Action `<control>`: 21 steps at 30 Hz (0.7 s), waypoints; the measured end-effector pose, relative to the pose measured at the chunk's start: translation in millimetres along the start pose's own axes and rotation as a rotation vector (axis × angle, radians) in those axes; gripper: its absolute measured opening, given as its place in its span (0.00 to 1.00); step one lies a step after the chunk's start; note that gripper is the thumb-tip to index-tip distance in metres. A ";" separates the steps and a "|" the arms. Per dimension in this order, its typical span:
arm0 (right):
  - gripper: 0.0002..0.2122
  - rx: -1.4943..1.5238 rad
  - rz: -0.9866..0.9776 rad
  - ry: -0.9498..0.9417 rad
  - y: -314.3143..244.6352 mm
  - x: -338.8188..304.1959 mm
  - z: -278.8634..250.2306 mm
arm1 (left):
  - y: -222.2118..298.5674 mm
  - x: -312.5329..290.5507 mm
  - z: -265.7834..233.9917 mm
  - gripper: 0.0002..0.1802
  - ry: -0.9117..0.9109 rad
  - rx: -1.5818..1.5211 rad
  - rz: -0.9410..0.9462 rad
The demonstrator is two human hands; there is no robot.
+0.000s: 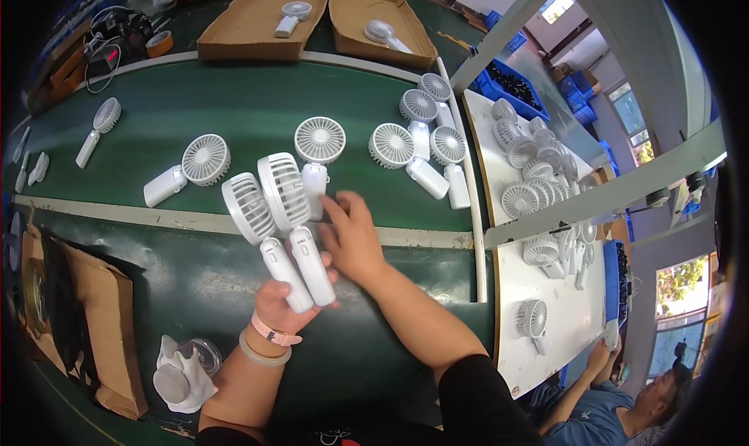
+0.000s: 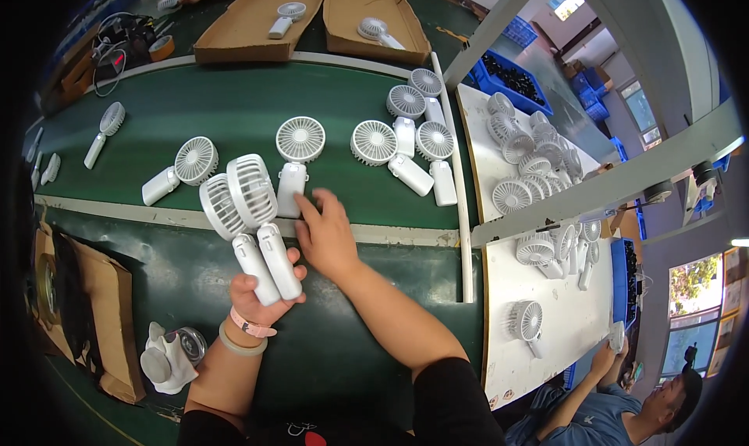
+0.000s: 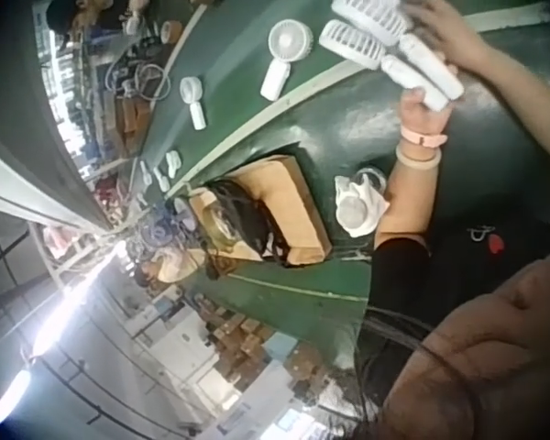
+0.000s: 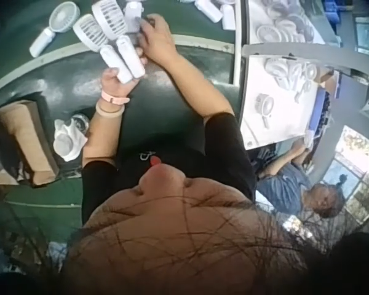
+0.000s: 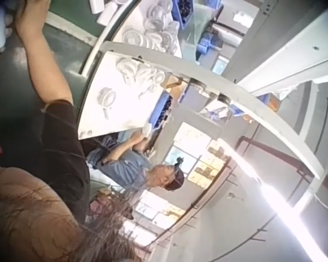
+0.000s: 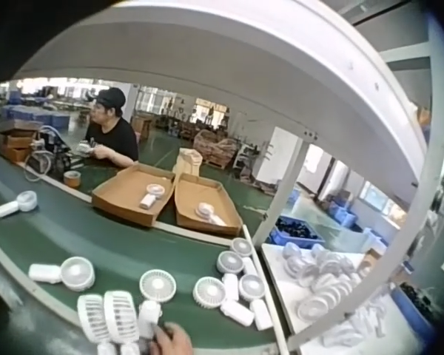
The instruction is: Testing the operation of battery-powered handheld fans and placing them on an assembly line.
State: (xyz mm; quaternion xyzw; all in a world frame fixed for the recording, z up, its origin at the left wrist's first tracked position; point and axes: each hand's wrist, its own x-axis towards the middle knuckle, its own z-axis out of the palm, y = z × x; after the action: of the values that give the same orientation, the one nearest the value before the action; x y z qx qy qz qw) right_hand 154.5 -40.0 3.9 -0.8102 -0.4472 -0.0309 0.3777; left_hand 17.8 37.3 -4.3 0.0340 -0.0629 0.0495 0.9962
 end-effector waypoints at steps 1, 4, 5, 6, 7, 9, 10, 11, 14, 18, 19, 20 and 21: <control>0.20 -0.068 -0.047 0.033 1.8 11.4 4.6 | -1.9 -0.9 0.7 0.34 -0.011 0.044 0.002; 0.17 -0.049 -0.050 -0.120 -4.3 30.1 23.1 | -0.1 -2.7 0.2 0.35 -0.017 0.099 0.003; 0.13 -0.121 -0.150 -0.059 -4.5 38.5 27.8 | -1.3 -1.5 -0.7 0.36 -0.020 0.117 -0.005; 0.11 -0.125 -0.102 -0.070 -0.8 44.9 25.7 | -2.5 -0.5 -0.9 0.36 -0.021 0.136 -0.013; 0.10 -0.130 -0.053 -0.080 5.0 52.4 21.3 | -3.2 -0.1 0.7 0.37 0.003 0.128 -0.023; 0.12 -0.170 0.114 0.040 20.1 62.7 16.0 | -1.9 -1.1 -0.3 0.37 -0.003 0.124 -0.023; 0.14 -0.224 0.157 0.138 21.9 62.2 12.2 | 0.3 -3.9 -1.9 0.38 -0.005 0.125 -0.024; 0.23 -0.182 0.223 0.087 30.0 58.8 5.8 | 1.0 -3.7 -2.5 0.38 -0.007 0.122 -0.022; 0.25 0.722 0.529 -0.061 51.5 21.3 -10.7 | -0.6 0.2 -5.1 0.38 0.007 0.110 0.007; 0.23 1.720 0.594 -0.174 21.4 -27.0 -37.5 | 1.2 -1.2 -1.2 0.40 0.089 0.073 0.066; 0.23 1.898 0.603 -0.253 21.1 -32.8 -40.1 | 0.6 -0.7 -1.8 0.39 0.083 0.066 0.069; 0.23 1.856 0.595 -0.263 20.2 -33.7 -38.1 | 1.4 -1.5 -2.4 0.38 0.076 0.064 0.065; 0.23 1.857 0.596 -0.257 21.0 -33.4 -40.2 | 1.7 -2.2 -2.9 0.38 0.068 0.063 0.061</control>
State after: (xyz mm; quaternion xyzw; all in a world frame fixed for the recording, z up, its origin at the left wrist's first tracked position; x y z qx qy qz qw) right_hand 161.8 -95.7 7.3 -0.2684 -0.1087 0.5175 0.8052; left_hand 15.8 38.9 -7.3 0.0616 -0.0282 0.0831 0.9942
